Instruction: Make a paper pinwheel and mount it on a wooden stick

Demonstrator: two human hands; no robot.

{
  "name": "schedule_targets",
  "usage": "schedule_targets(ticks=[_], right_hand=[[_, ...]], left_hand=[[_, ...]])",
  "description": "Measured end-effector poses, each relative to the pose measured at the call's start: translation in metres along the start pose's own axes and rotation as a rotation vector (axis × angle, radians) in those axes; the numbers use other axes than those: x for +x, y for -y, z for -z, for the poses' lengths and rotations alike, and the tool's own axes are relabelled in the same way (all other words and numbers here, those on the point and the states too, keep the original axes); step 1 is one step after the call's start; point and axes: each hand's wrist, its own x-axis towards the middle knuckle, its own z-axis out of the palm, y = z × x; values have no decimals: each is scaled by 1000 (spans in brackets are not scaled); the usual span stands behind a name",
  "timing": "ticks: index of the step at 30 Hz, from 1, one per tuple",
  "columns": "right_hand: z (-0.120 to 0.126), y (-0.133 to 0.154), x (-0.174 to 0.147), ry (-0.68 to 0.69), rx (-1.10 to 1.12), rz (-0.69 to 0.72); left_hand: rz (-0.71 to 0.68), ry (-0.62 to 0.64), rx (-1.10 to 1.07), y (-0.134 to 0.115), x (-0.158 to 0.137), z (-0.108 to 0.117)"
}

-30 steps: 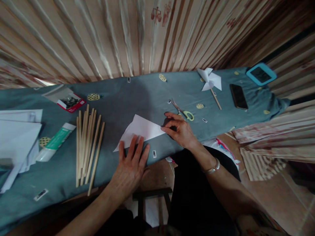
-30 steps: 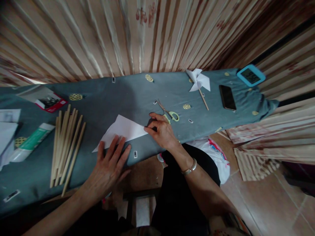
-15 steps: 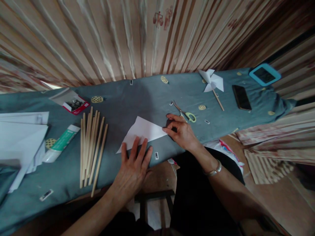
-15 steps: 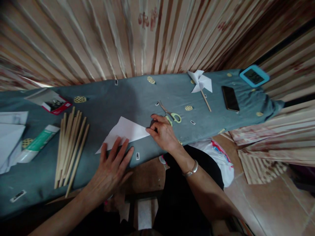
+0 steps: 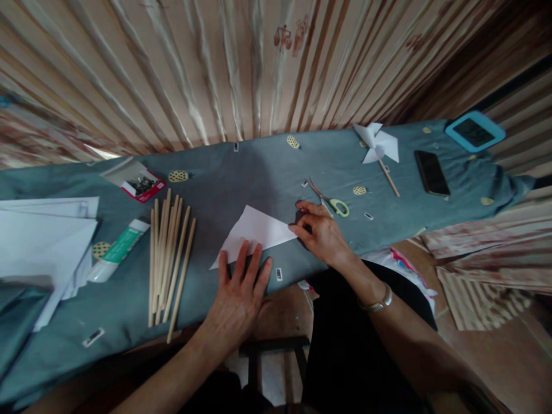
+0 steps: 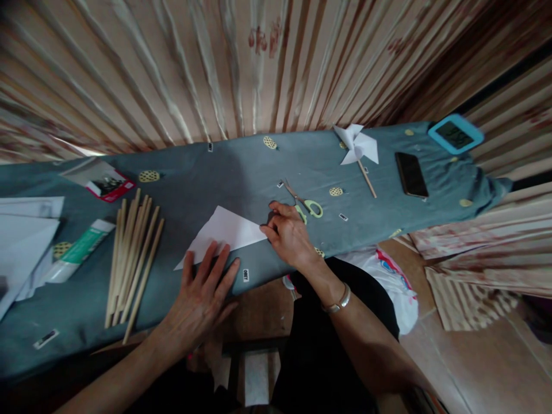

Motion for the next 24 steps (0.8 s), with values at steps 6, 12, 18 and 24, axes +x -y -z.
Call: schedule_targets(ticks=[6, 12, 18, 24], right_hand=[[-1, 0, 0, -2, -35, 13], [-2, 2, -2, -16, -73, 36], [-1, 3, -1, 4, -87, 38], [-1, 5, -2, 2, -138, 66]], left_hand=[[-2, 25, 11, 0, -1, -1], [-1, 35, 9, 0, -2, -2], [2, 37, -4, 0, -1, -2], [-1, 60, 2, 1, -1, -1]])
